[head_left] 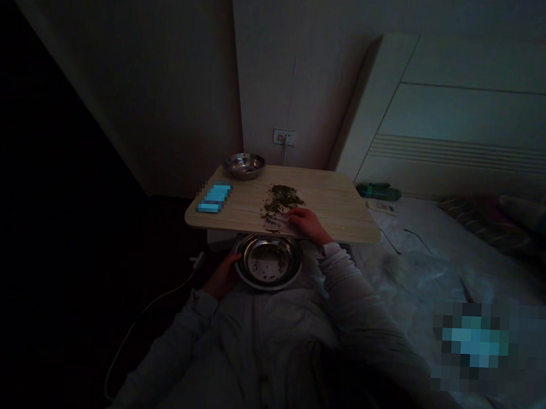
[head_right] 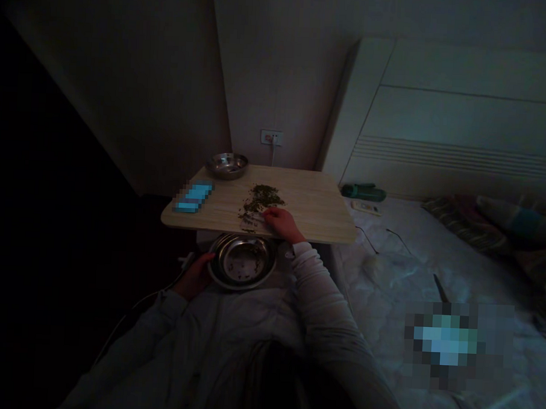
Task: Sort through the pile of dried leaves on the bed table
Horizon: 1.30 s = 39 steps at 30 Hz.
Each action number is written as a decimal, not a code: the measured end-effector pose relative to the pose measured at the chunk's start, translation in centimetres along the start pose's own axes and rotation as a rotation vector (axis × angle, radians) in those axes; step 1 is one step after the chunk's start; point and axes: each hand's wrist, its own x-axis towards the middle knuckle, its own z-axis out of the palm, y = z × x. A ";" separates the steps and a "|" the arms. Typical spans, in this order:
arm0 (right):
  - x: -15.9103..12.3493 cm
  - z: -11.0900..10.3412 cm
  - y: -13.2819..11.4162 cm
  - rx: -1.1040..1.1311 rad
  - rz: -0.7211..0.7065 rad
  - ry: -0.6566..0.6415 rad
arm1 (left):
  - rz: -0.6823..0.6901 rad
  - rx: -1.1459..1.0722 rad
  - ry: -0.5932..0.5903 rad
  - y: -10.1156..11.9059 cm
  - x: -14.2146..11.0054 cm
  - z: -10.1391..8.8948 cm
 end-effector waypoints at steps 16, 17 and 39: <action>-0.2 -0.1 -0.2 0.020 -0.014 0.011 | 0.024 -0.003 -0.042 -0.1 0.0 0.0; -0.2 -0.1 -0.2 0.022 -0.010 0.007 | 0.023 -0.001 -0.044 -0.1 0.0 0.1; -0.1 0.0 -0.3 0.064 0.033 -0.001 | 0.000 -0.017 -0.025 0.2 -0.7 0.6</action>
